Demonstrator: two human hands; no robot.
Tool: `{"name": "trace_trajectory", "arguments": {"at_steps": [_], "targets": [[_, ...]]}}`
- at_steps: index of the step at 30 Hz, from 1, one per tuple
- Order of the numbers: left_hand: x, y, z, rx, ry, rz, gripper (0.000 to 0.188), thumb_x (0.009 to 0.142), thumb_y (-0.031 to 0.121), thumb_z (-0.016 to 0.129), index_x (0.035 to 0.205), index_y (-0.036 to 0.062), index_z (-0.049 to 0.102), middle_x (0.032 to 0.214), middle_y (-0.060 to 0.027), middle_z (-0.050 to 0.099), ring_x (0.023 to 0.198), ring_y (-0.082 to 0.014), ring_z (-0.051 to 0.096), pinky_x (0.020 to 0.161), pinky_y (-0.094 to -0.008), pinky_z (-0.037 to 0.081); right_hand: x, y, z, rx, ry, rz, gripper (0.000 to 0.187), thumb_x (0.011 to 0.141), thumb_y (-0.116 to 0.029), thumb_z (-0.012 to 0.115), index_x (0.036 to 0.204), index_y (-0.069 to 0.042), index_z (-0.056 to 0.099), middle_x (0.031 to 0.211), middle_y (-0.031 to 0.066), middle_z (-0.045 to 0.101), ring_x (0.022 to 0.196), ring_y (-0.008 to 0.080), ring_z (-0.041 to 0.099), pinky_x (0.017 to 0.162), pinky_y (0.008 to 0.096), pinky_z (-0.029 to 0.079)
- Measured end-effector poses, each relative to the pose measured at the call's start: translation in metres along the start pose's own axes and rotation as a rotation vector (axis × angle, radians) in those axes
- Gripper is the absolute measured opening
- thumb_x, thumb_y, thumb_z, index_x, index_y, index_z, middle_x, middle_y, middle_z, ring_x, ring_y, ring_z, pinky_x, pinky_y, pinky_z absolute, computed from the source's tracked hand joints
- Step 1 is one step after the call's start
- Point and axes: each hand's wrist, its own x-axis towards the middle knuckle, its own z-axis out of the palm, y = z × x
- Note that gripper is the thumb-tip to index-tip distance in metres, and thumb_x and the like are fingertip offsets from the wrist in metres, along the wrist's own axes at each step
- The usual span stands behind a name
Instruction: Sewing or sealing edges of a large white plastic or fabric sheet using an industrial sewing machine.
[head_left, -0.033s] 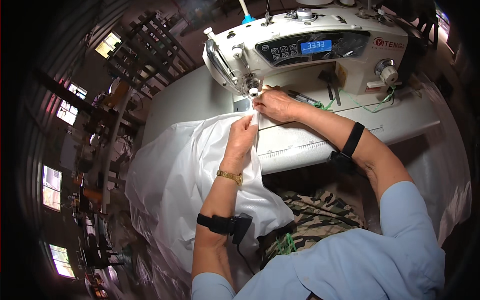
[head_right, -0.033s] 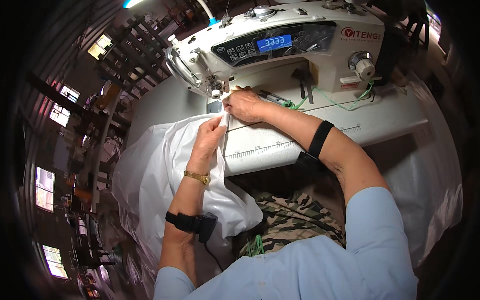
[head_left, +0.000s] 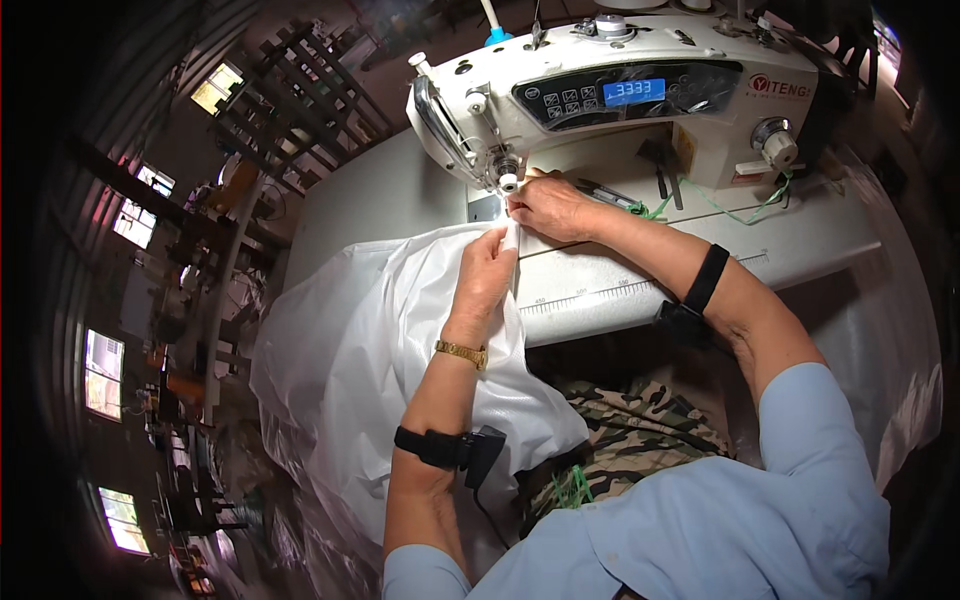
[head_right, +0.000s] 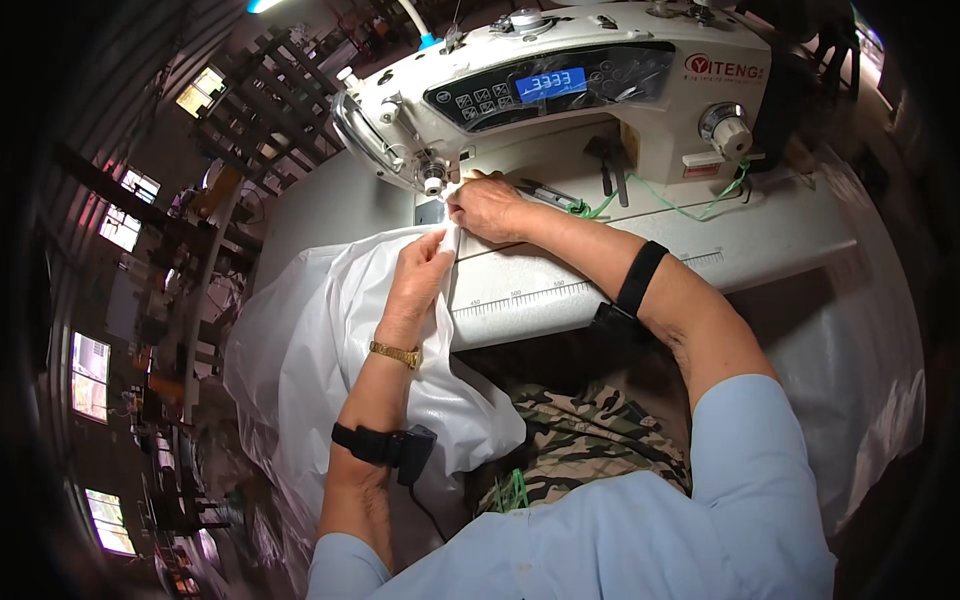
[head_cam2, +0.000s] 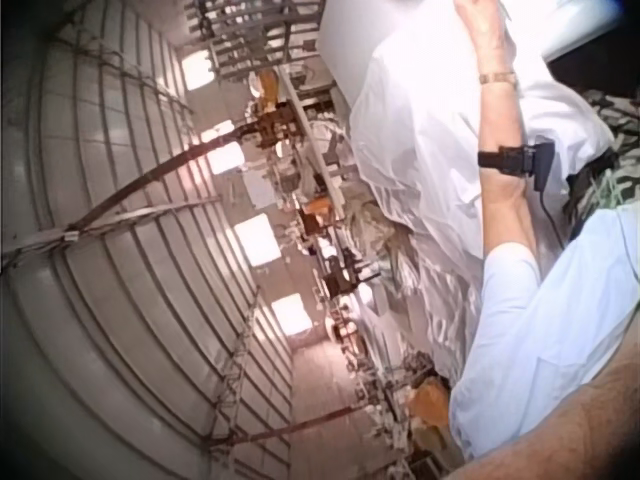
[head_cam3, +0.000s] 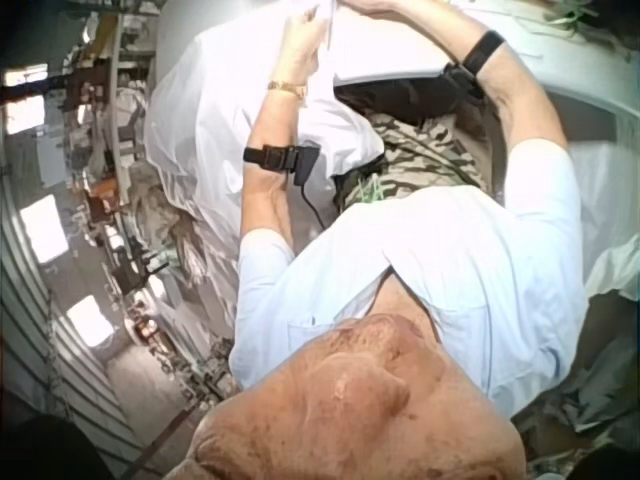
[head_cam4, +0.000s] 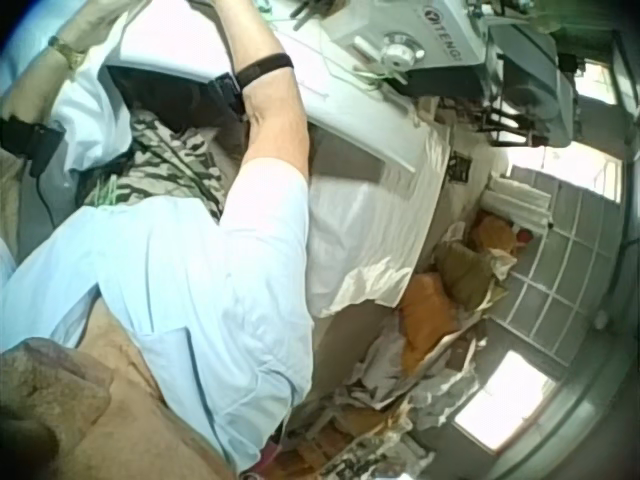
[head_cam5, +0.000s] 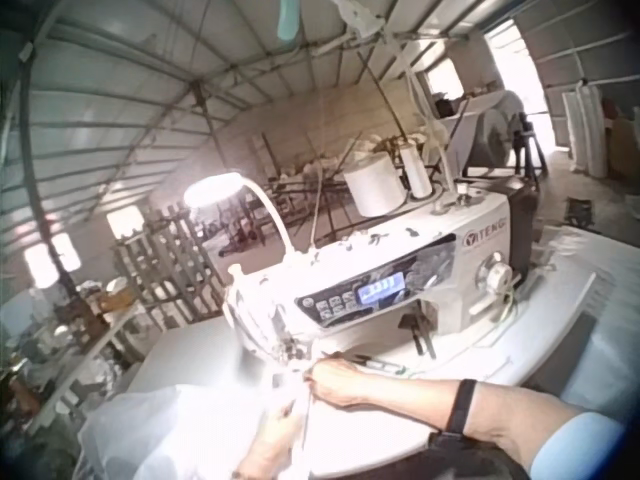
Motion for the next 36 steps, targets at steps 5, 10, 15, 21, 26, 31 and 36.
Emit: {"name": "trace_trajectory", "arguments": {"at_steps": [5, 10, 15, 21, 26, 31, 36], "targets": [[-0.007, 0.002, 0.005, 0.441, 0.169, 0.202, 0.045, 0.083, 0.005, 0.055, 0.127, -0.0041, 0.06, 0.075, -0.0144, 0.061, 0.066, -0.0235, 0.058, 0.069, -0.0362, 0.049, 0.005, -0.004, 0.001, -0.007, -0.005, 0.012, 0.017, 0.084, -0.017, 0.062, 0.092, -0.004, 0.069, 0.096, 0.0192, 0.068, 0.098, 0.0349, 0.063, 0.09, 0.0472, 0.049], [0.001, 0.008, 0.007, 0.656, 0.107, 0.275, 0.044, 0.082, 0.006, 0.055, 0.125, -0.0039, 0.063, 0.08, -0.0213, 0.067, 0.073, -0.0311, 0.064, 0.075, -0.0405, 0.051, -0.001, -0.004, -0.003, -0.004, -0.004, 0.042, 0.016, 0.084, -0.017, 0.063, 0.092, -0.005, 0.069, 0.095, 0.0192, 0.068, 0.097, 0.0348, 0.063, 0.089, 0.0479, 0.049], [0.014, -0.006, -0.001, 0.694, 0.162, 0.354, 0.042, 0.081, 0.007, 0.057, 0.121, -0.0033, 0.066, 0.077, -0.0216, 0.067, 0.07, -0.0297, 0.065, 0.074, -0.0402, 0.051, -0.015, -0.01, 0.011, 0.031, 0.206, -0.003, 0.013, 0.085, -0.013, 0.064, 0.093, -0.006, 0.071, 0.095, 0.016, 0.069, 0.098, 0.0333, 0.063, 0.088, 0.0446, 0.05], [0.018, 0.005, 0.007, 0.701, 0.167, 0.211, 0.04, 0.082, 0.009, 0.058, 0.119, -0.0028, 0.067, 0.083, -0.0222, 0.069, 0.074, -0.0278, 0.067, 0.075, -0.0388, 0.052, -0.034, -0.001, 0.018, -0.14, 0.271, -0.209, 0.017, 0.09, -0.016, 0.06, 0.098, -0.005, 0.071, 0.096, 0.0124, 0.066, 0.101, 0.0299, 0.061, 0.087, 0.0429, 0.05], [0.015, -0.012, -0.009, 0.718, 0.217, 0.411, 0.033, 0.087, 0.011, 0.056, 0.114, -0.0009, 0.07, 0.081, -0.021, 0.069, 0.076, -0.034, 0.066, 0.08, -0.0407, 0.053, -0.03, -0.013, 0.021, -0.288, 0.267, -0.275, 0.021, 0.093, -0.018, 0.055, 0.101, -0.007, 0.07, 0.098, 0.0106, 0.063, 0.102, 0.0275, 0.059, 0.084, 0.0431, 0.048], [-0.005, -0.001, 0.002, 1.116, 0.199, 0.622, 0.019, 0.091, 0.013, 0.06, 0.106, 0.0045, 0.068, 0.108, -0.0109, 0.061, 0.104, -0.0294, 0.058, 0.088, -0.0429, 0.048, -0.031, -0.017, 0.014, -0.468, 0.168, -0.167, 0.021, 0.091, -0.015, 0.054, 0.101, -0.007, 0.071, 0.102, 0.0142, 0.064, 0.106, 0.0274, 0.059, 0.084, 0.045, 0.048], [-0.005, -0.01, 0.002, 0.972, 0.259, 0.603, 0.023, 0.092, 0.01, 0.057, 0.111, 0.0019, 0.066, 0.112, -0.016, 0.063, 0.102, -0.0344, 0.061, 0.09, -0.0439, 0.049, -0.027, -0.016, 0.019, -0.488, 0.223, -0.246, 0.02, 0.089, -0.014, 0.056, 0.098, -0.005, 0.071, 0.102, 0.0131, 0.066, 0.103, 0.0257, 0.062, 0.084, 0.0421, 0.051]]}}
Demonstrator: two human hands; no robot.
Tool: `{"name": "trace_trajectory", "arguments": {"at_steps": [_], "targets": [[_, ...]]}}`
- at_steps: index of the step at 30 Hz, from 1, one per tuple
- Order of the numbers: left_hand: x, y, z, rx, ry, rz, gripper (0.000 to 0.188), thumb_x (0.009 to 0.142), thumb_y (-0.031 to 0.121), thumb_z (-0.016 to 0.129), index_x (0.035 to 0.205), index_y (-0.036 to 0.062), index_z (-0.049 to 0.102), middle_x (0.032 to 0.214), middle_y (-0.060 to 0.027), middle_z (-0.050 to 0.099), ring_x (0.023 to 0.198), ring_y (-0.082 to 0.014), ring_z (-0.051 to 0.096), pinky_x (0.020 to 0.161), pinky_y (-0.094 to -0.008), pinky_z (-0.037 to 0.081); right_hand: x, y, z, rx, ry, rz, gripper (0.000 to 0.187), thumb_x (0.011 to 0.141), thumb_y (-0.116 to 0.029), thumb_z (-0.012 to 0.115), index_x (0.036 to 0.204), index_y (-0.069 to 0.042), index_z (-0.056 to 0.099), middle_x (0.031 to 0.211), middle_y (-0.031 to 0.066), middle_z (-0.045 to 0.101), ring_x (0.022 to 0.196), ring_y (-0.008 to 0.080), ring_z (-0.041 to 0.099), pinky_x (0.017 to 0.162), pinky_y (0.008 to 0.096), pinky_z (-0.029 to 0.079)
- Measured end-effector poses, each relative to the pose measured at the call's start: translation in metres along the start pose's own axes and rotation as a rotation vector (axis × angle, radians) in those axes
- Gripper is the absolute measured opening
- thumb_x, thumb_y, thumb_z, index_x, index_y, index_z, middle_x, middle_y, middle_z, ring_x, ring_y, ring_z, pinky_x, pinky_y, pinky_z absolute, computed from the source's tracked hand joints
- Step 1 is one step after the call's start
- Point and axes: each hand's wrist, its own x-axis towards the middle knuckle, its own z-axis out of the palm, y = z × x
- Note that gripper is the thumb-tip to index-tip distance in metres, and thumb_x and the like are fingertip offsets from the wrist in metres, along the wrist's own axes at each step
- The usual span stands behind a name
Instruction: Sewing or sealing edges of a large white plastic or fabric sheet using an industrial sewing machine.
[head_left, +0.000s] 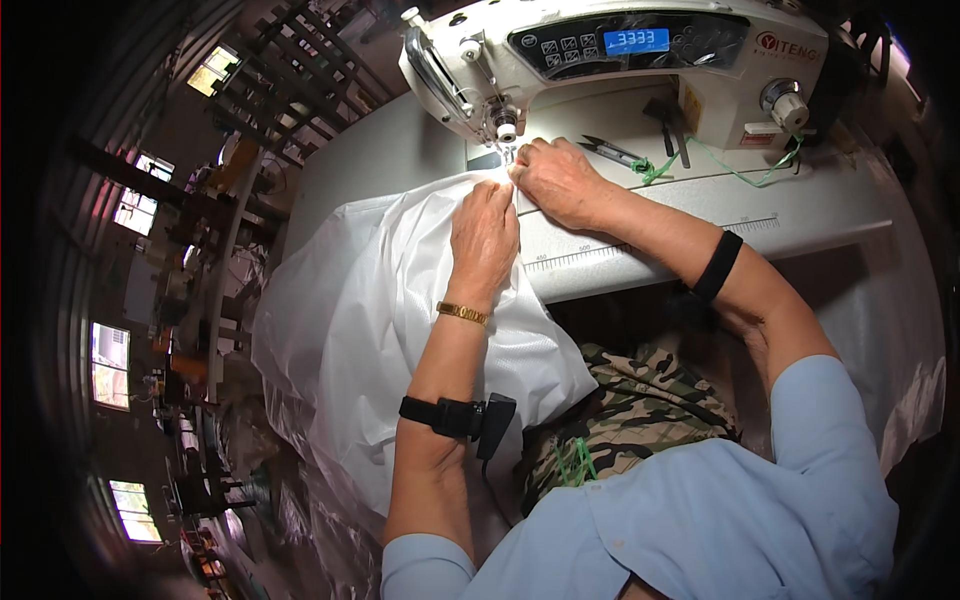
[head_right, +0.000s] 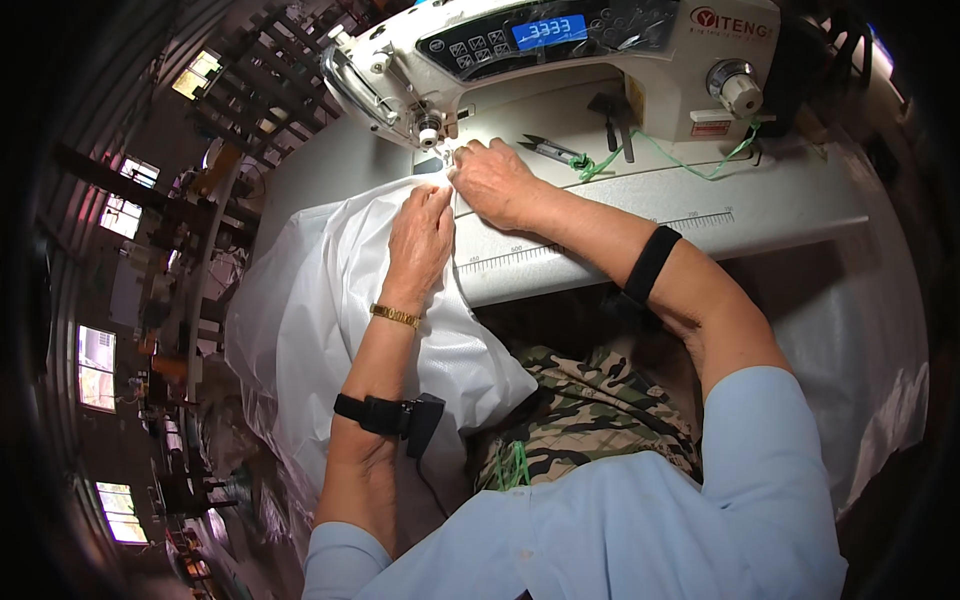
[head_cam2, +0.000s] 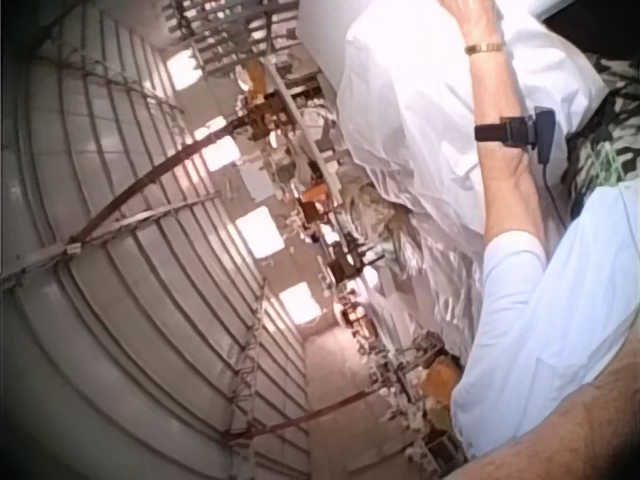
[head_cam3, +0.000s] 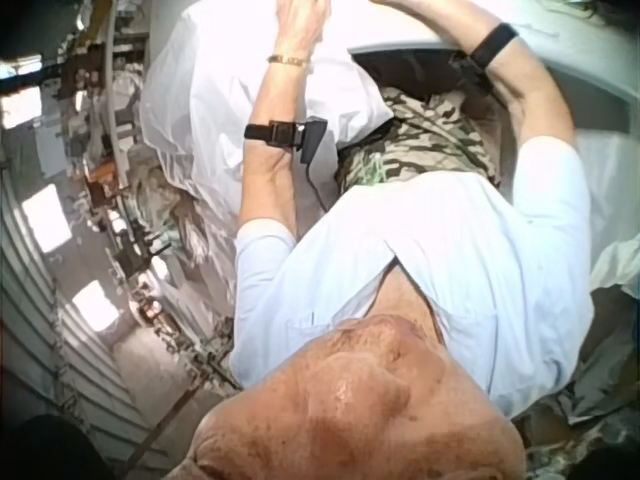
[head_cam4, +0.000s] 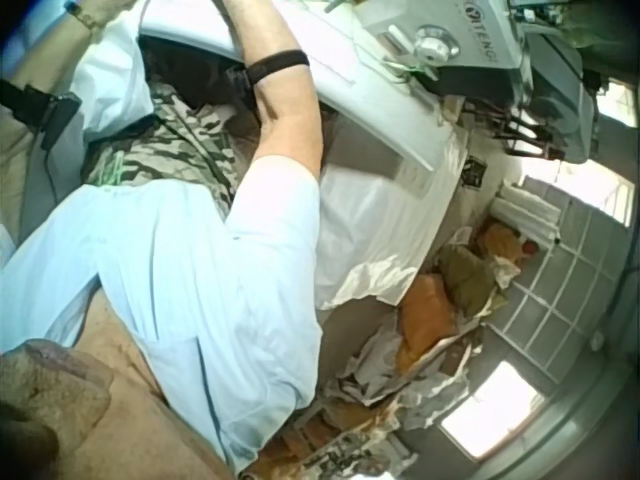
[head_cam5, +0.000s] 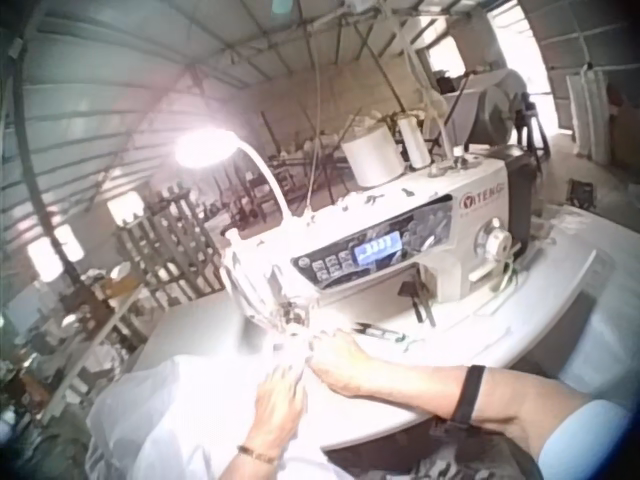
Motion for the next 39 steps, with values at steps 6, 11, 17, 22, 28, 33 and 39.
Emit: {"name": "trace_trajectory", "arguments": {"at_steps": [6, 11, 17, 22, 28, 33, 39], "targets": [[0.003, -0.001, 0.005, -0.038, 0.051, 0.0, 0.023, 0.091, 0.008, 0.056, 0.109, 0.0003, 0.067, 0.111, -0.0175, 0.063, 0.103, -0.035, 0.062, 0.091, -0.0424, 0.05, -0.002, 0.006, 0.005, 0.037, 0.1, -0.011, 0.015, 0.085, -0.014, 0.059, 0.079, -0.004, 0.069, 0.086, 0.0116, 0.067, 0.092, 0.0263, 0.065, 0.079, 0.0416, 0.052], [0.012, -0.001, 0.01, -0.02, 0.044, -0.036, 0.024, 0.09, 0.009, 0.056, 0.111, 0.0025, 0.067, 0.115, -0.0168, 0.063, 0.106, -0.0353, 0.062, 0.091, -0.0424, 0.05, -0.005, 0.011, 0.011, 0.086, 0.121, -0.023, 0.017, 0.088, -0.016, 0.062, 0.081, -0.002, 0.067, 0.08, 0.0129, 0.063, 0.088, 0.0297, 0.063, 0.08, 0.0433, 0.05], [0.012, -0.003, 0.015, -0.08, 0.082, -0.043, 0.021, 0.088, 0.008, 0.058, 0.105, 0.0005, 0.068, 0.112, -0.0177, 0.063, 0.106, -0.0349, 0.062, 0.093, -0.0437, 0.05, -0.016, 0.004, -0.006, 0.252, -0.057, 0.072, 0.022, 0.094, -0.02, 0.055, 0.094, 0.0, 0.067, 0.095, 0.0155, 0.063, 0.097, 0.0322, 0.059, 0.09, 0.0468, 0.045], [-0.001, -0.018, -0.011, -0.627, -0.067, -0.372, 0.032, 0.092, 0.017, 0.062, 0.117, -0.0026, 0.067, 0.119, -0.0208, 0.067, 0.107, -0.0305, 0.065, 0.095, -0.0359, 0.049, -0.066, -0.05, -0.049, 0.593, -0.238, -0.039, 0.024, 0.094, -0.018, 0.055, 0.106, 0.001, 0.061, 0.098, 0.0163, 0.064, 0.102, 0.0353, 0.058, 0.093, 0.0465, 0.044], [-0.082, 0.075, -0.08, -0.547, 0.051, -0.184, 0.034, 0.09, 0.014, 0.067, 0.117, -0.0051, 0.063, 0.113, -0.0217, 0.066, 0.104, -0.0335, 0.062, 0.092, -0.0389, 0.048, -0.171, -0.105, -0.059, 1.388, -0.311, 0.455, 0.037, 0.094, -0.033, 0.066, 0.103, 0.003, 0.064, 0.079, 0.0121, 0.06, 0.072, 0.0195, 0.054, 0.069, 0.035, 0.047], [-0.176, 0.117, -0.1, -0.124, 0.043, -0.03, 0.026, 0.08, 0.005, 0.074, 0.101, -0.0012, 0.059, 0.1, -0.0153, 0.06, 0.091, -0.0282, 0.058, 0.079, -0.0364, 0.046, -0.209, -0.128, 0.006, 1.377, -0.158, 0.462, 0.038, 0.091, -0.031, 0.07, 0.108, 0.003, 0.065, 0.093, 0.0108, 0.065, 0.082, 0.0155, 0.058, 0.074, 0.0332, 0.048], [-0.198, 0.134, -0.107, -0.806, -0.138, -0.256, 0.015, 0.082, 0.004, 0.073, 0.09, -0.0008, 0.06, 0.094, -0.0165, 0.061, 0.085, -0.0294, 0.059, 0.076, -0.0352, 0.047, -0.2, -0.122, 0.006, 1.451, -0.384, 0.492, 0.038, 0.093, -0.032, 0.068, 0.104, 0.005, 0.066, 0.086, 0.0026, 0.065, 0.079, 0.0088, 0.054, 0.07, 0.0292, 0.047]]}}
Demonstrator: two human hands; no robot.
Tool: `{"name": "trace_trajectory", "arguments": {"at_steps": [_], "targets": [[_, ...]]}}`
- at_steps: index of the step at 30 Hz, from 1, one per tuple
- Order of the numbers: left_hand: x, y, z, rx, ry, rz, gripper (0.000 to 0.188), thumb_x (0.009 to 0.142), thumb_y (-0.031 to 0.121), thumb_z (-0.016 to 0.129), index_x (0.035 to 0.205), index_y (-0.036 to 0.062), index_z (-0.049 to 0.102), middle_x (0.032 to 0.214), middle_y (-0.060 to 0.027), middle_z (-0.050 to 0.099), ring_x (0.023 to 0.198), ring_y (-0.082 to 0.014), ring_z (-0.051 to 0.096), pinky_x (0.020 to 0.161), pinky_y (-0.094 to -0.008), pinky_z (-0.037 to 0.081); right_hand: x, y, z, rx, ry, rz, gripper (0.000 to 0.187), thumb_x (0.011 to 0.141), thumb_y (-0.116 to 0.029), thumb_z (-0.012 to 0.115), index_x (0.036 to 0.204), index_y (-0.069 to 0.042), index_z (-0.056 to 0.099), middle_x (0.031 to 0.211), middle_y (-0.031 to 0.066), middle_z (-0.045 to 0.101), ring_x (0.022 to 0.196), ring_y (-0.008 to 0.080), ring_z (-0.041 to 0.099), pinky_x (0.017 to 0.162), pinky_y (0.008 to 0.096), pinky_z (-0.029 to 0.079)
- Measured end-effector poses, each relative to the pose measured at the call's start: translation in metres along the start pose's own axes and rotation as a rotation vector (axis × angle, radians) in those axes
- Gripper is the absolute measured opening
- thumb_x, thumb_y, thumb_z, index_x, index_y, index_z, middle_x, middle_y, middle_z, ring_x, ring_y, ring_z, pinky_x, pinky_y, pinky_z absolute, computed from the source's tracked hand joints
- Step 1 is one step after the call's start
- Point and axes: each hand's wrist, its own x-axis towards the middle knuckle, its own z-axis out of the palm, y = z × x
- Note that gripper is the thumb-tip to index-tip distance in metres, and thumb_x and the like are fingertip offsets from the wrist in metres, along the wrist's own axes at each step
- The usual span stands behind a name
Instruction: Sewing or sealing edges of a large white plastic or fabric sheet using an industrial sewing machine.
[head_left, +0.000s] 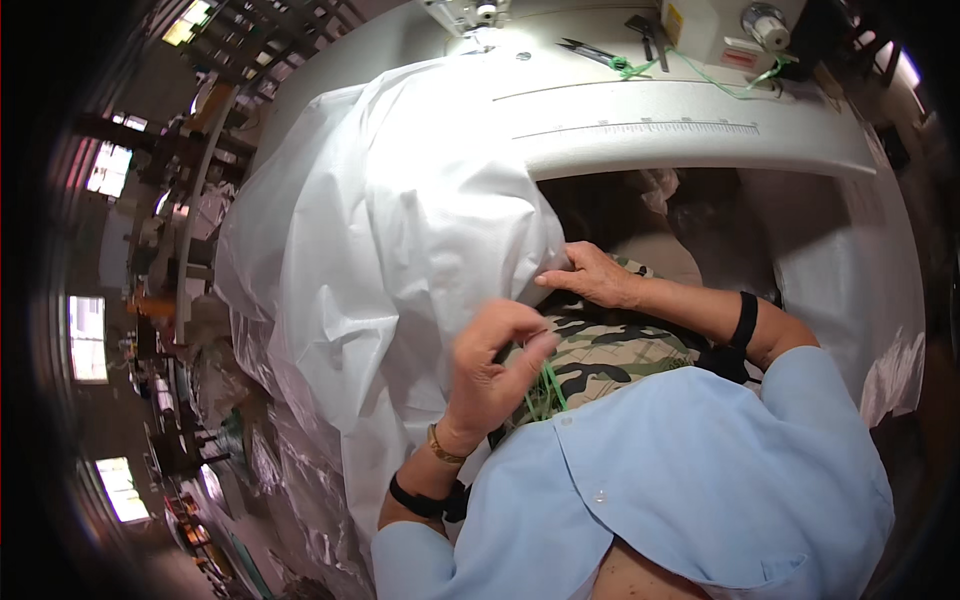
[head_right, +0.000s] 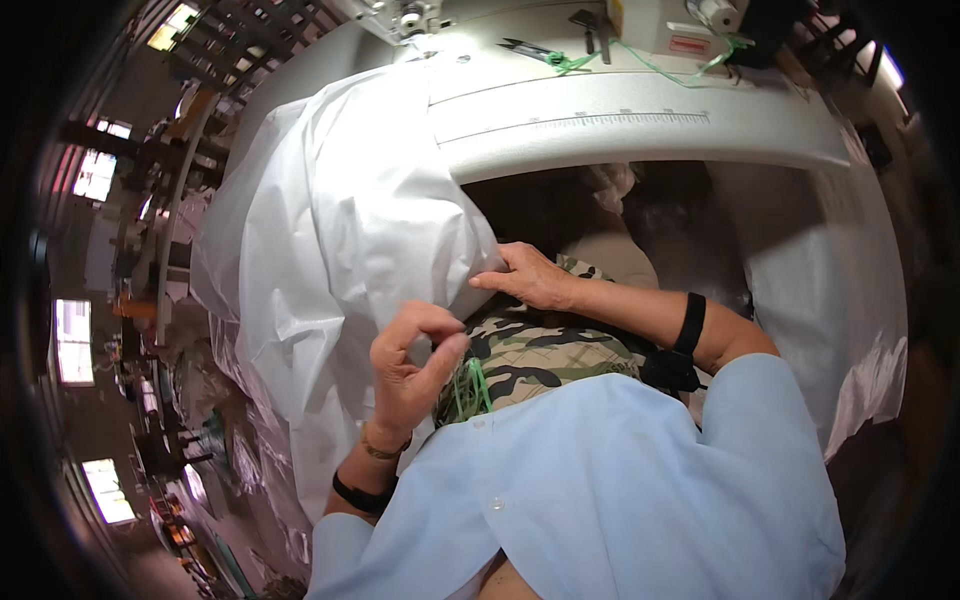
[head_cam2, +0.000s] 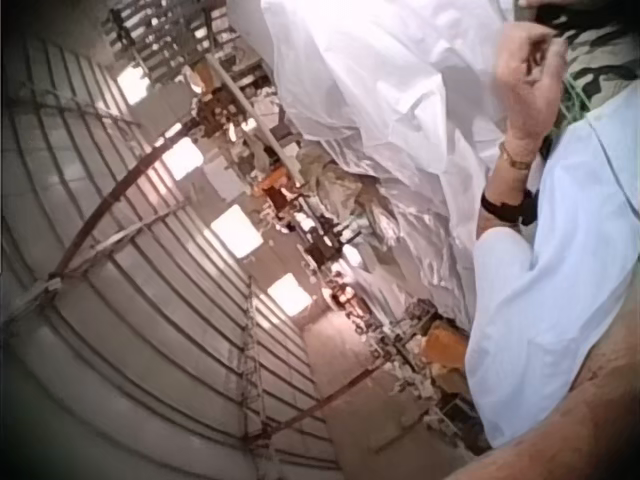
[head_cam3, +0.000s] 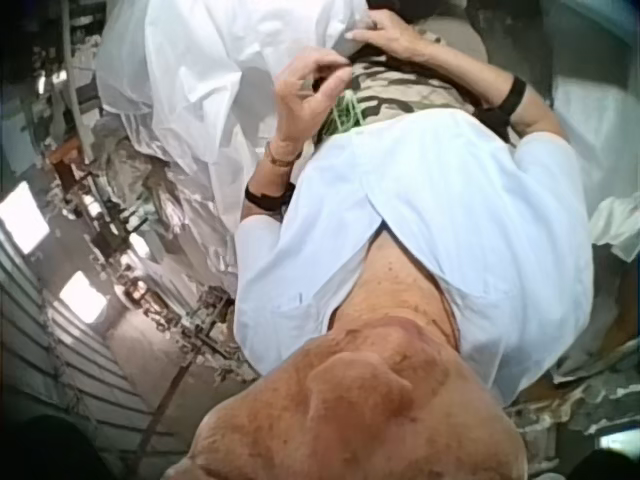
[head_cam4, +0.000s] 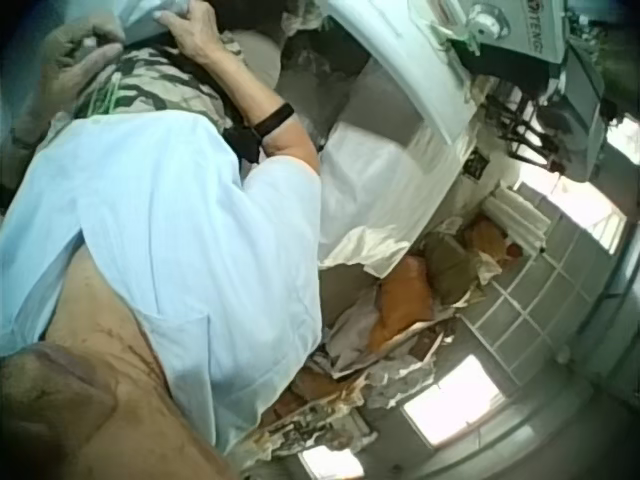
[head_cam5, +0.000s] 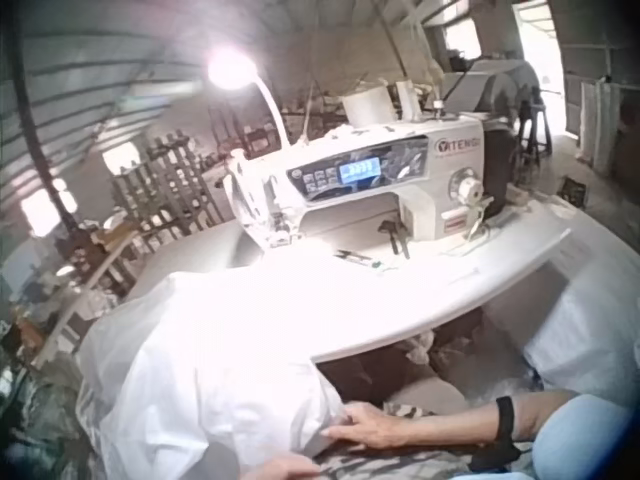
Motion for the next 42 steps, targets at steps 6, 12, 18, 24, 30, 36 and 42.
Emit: {"name": "trace_trajectory", "arguments": {"at_steps": [6, 12, 18, 24, 30, 36, 42], "targets": [[0.015, 0.12, 0.006, -1.275, -0.865, 0.593, 0.022, 0.097, 0.01, 0.057, 0.111, -0.0052, 0.063, 0.11, -0.0218, 0.064, 0.099, -0.034, 0.063, 0.085, -0.0407, 0.051, -0.002, 0.009, 0.01, -0.029, 0.025, -0.063, 0.039, 0.091, -0.034, 0.067, 0.09, 0.005, 0.065, 0.072, 0.0012, 0.057, 0.07, 0.0096, 0.048, 0.062, 0.0335, 0.043], [0.021, 0.154, 0.004, -1.112, -1.043, 0.734, 0.03, 0.093, 0.011, 0.064, 0.12, -0.003, 0.062, 0.12, -0.0225, 0.062, 0.108, -0.0385, 0.06, 0.09, -0.0433, 0.05, -0.016, 0.003, 0.0, -0.071, 0.005, 0.067, 0.038, 0.093, -0.03, 0.066, 0.09, 0.007, 0.064, 0.072, 0.0006, 0.058, 0.068, 0.0071, 0.047, 0.057, 0.0302, 0.04], [0.009, 0.171, -0.009, -0.198, -1.232, 0.747, 0.043, 0.089, 0.01, 0.064, 0.127, -0.0077, 0.051, 0.123, -0.0207, 0.059, 0.108, -0.0358, 0.06, 0.092, -0.0433, 0.05, -0.019, -0.016, -0.007, -0.046, -0.014, 0.063, 0.032, 0.097, -0.024, 0.063, 0.107, 0.006, 0.066, 0.09, 0.0051, 0.068, 0.081, 0.0095, 0.056, 0.072, 0.0285, 0.047], [0.003, 0.181, 0.021, -0.231, -1.006, 0.889, 0.042, 0.091, 0.012, 0.057, 0.124, -0.0122, 0.049, 0.12, -0.024, 0.06, 0.115, -0.0335, 0.059, 0.099, -0.0417, 0.045, -0.022, -0.036, -0.013, -0.021, -0.052, 0.141, 0.028, 0.098, -0.02, 0.06, 0.11, 0.004, 0.067, 0.097, 0.0044, 0.069, 0.09, 0.0098, 0.059, 0.081, 0.027, 0.047], [0.022, 0.182, 0.053, -0.477, -0.853, 0.951, 0.04, 0.09, 0.013, 0.053, 0.118, -0.0155, 0.049, 0.114, -0.0291, 0.061, 0.115, -0.0339, 0.059, 0.103, -0.0377, 0.042, -0.036, -0.016, -0.027, 0.022, -0.077, 0.13, 0.024, 0.098, -0.018, 0.06, 0.107, 0.004, 0.065, 0.098, 0.0064, 0.069, 0.09, 0.0116, 0.062, 0.083, 0.0273, 0.05], [0.03, 0.17, 0.079, -0.452, -0.809, 0.901, 0.041, 0.091, 0.013, 0.053, 0.122, -0.0144, 0.048, 0.118, -0.0281, 0.06, 0.117, -0.0336, 0.058, 0.104, -0.0384, 0.042, -0.069, -0.032, -0.041, 0.025, -0.062, 0.25, 0.019, 0.099, -0.013, 0.059, 0.101, 0.005, 0.063, 0.097, 0.013, 0.07, 0.09, 0.0157, 0.067, 0.085, 0.0283, 0.054], [0.035, 0.15, 0.193, -0.449, -0.747, 0.839, 0.043, 0.093, 0.014, 0.053, 0.125, -0.0132, 0.046, 0.121, -0.0271, 0.058, 0.119, -0.0333, 0.057, 0.105, -0.039, 0.042, -0.087, -0.043, -0.045, 0.063, -0.121, 0.315, 0.018, 0.099, -0.012, 0.057, 0.101, 0.005, 0.063, 0.096, 0.0117, 0.07, 0.09, 0.0142, 0.066, 0.085, 0.0282, 0.053]]}}
